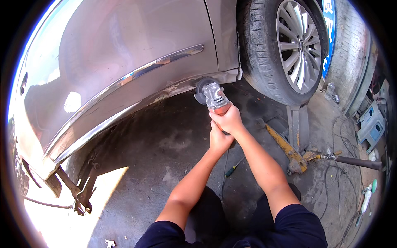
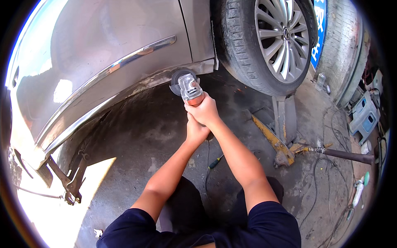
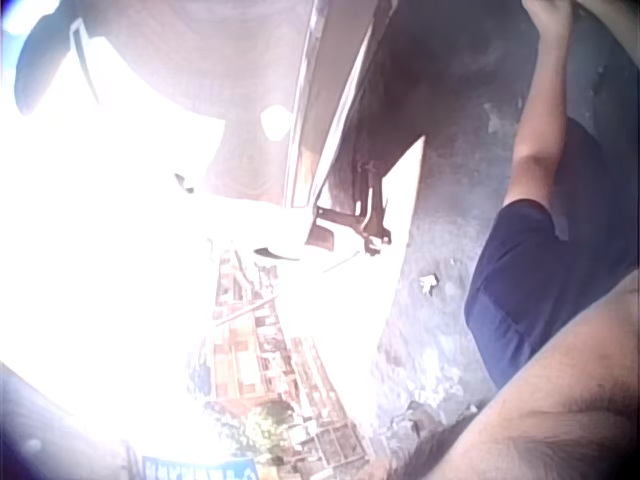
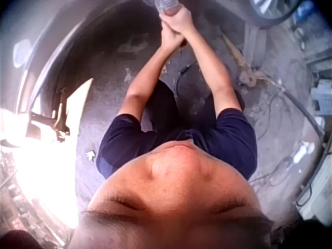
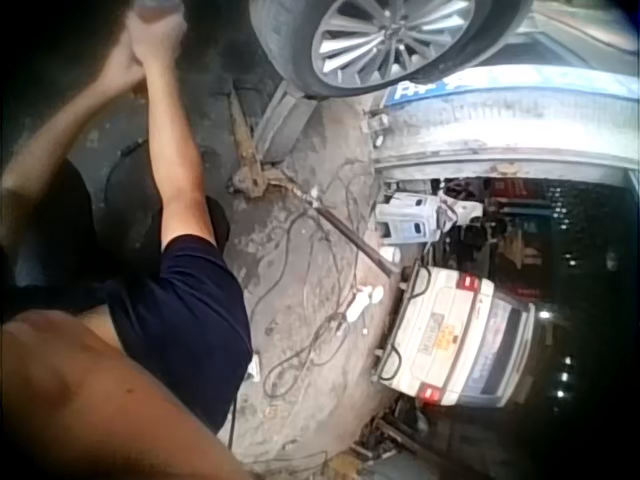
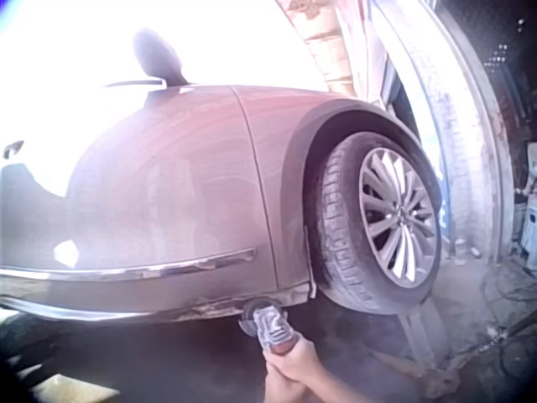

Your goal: The person uses an angle grinder to grind the lower side panel of a car near the wheel arch. The person holds the tool with both hands and moves it along the surface to remove material.

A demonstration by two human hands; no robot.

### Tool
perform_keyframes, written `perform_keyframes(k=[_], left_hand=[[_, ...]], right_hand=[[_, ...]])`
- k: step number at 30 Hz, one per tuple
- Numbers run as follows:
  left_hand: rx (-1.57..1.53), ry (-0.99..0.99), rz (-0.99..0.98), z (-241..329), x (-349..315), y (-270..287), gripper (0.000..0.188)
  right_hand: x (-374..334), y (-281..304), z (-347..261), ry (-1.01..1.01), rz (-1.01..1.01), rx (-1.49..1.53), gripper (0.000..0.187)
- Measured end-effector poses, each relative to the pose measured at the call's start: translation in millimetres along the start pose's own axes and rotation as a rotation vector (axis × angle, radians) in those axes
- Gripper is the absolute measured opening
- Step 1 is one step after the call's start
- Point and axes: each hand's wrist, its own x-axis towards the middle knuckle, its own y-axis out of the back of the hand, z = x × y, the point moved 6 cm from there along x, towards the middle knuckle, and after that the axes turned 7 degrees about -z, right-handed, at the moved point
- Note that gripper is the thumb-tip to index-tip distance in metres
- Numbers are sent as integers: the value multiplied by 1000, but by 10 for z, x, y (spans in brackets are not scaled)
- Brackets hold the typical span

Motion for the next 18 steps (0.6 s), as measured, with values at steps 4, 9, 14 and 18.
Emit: perform_keyframes(k=[4, 9, 14, 18], left_hand=[[-11, 68, -74, -44, 6, -9, 88], [12, -12, -23, -9, 2, -11, 74], [53, 74, -86, -93, -5, -70, 73], [66, 71, -92, -73, 11, -73, 73]], right_hand=[[-18, 12, -11, -1, 1, 67, 48], [-8, 34, 40, 8, 24, 46, 49], [2, 86, 233, -69, 49, 26, 53], [-2, 102, 190, -50, 51, 61, 54]])
